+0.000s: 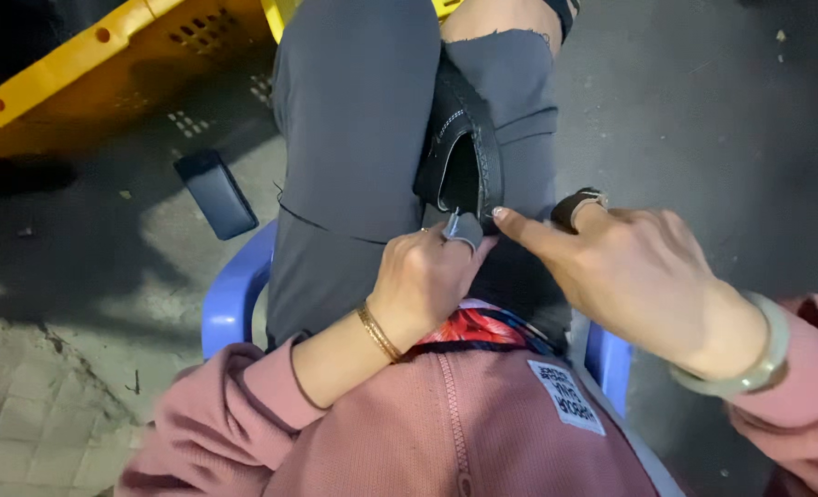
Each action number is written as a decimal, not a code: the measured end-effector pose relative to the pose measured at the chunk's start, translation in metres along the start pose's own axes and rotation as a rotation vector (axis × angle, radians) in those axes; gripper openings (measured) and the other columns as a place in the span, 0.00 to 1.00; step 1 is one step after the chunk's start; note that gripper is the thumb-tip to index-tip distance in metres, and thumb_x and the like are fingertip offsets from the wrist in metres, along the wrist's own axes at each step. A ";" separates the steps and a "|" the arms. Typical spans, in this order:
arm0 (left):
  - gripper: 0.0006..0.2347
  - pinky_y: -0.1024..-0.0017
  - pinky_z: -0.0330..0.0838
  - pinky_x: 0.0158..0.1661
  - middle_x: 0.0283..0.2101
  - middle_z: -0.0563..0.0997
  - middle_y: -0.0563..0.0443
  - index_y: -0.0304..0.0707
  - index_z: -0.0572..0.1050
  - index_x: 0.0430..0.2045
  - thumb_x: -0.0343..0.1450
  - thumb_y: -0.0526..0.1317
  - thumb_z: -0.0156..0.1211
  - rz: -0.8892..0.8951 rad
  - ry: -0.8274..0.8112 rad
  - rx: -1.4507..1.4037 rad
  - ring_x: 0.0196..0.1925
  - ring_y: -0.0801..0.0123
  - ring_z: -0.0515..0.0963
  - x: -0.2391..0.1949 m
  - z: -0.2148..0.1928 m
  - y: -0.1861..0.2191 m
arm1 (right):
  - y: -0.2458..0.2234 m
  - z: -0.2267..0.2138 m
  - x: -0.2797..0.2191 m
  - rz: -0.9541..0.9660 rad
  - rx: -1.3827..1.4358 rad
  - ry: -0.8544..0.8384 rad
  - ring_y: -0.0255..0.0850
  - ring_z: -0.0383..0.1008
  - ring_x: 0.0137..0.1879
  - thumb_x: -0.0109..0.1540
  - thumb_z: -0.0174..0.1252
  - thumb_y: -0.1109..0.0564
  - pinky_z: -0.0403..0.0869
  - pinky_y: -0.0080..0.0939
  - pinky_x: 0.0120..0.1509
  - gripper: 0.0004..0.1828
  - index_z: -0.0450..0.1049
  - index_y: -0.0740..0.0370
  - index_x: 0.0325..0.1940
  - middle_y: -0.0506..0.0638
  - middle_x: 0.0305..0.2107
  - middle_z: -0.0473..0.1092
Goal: The person sits on a blue chair and sews a black shoe held on their lap using a needle and thread. They repeatedly push the needle through the shoe's upper and pull the thread to stitch it, occasionally adjusting the shoe's position.
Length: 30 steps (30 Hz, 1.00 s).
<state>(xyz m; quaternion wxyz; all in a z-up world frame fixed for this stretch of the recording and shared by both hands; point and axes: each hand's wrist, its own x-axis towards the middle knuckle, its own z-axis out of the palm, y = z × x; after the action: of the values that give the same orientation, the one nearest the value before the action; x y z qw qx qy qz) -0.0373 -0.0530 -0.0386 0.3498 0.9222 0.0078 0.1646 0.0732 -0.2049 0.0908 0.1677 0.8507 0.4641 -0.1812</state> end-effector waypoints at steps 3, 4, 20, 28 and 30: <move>0.17 0.58 0.63 0.17 0.17 0.66 0.47 0.38 0.64 0.14 0.72 0.42 0.61 0.025 -0.010 -0.018 0.16 0.54 0.68 0.001 0.001 0.000 | 0.000 0.019 -0.002 -0.026 0.039 0.238 0.51 0.69 0.17 0.60 0.57 0.45 0.68 0.55 0.16 0.23 0.72 0.29 0.61 0.45 0.15 0.58; 0.18 0.58 0.64 0.16 0.17 0.66 0.48 0.38 0.66 0.13 0.71 0.45 0.63 0.008 -0.015 0.011 0.15 0.54 0.68 0.000 0.003 -0.001 | -0.001 0.024 -0.002 -0.035 0.034 0.306 0.47 0.64 0.15 0.61 0.60 0.46 0.67 0.51 0.16 0.22 0.74 0.31 0.59 0.44 0.14 0.56; 0.07 0.58 0.65 0.30 0.46 0.77 0.43 0.28 0.73 0.27 0.72 0.34 0.60 0.286 -0.042 0.026 0.39 0.53 0.72 0.040 -0.069 -0.004 | -0.017 -0.004 0.005 0.067 0.104 0.130 0.50 0.74 0.26 0.63 0.49 0.54 0.70 0.54 0.19 0.23 0.61 0.43 0.63 0.47 0.19 0.64; 0.02 0.62 0.71 0.47 0.46 0.78 0.40 0.34 0.73 0.28 0.68 0.33 0.58 0.154 -0.259 -0.436 0.44 0.53 0.78 0.049 -0.101 -0.008 | -0.009 0.004 0.001 -0.033 0.211 0.399 0.43 0.67 0.22 0.63 0.58 0.57 0.70 0.45 0.23 0.20 0.72 0.48 0.59 0.45 0.18 0.61; 0.03 0.61 0.71 0.52 0.45 0.79 0.37 0.31 0.73 0.32 0.72 0.33 0.55 0.147 -0.284 -0.446 0.48 0.52 0.80 0.045 -0.102 -0.014 | -0.008 0.004 0.000 -0.033 0.204 0.401 0.43 0.72 0.26 0.64 0.61 0.51 0.74 0.45 0.28 0.20 0.72 0.47 0.60 0.44 0.21 0.66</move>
<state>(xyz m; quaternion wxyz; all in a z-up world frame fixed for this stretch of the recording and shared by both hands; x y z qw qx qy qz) -0.0247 0.0293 0.0374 0.5291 0.8342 -0.1450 0.0562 0.0653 -0.2030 0.0861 -0.0180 0.8745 0.4813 -0.0572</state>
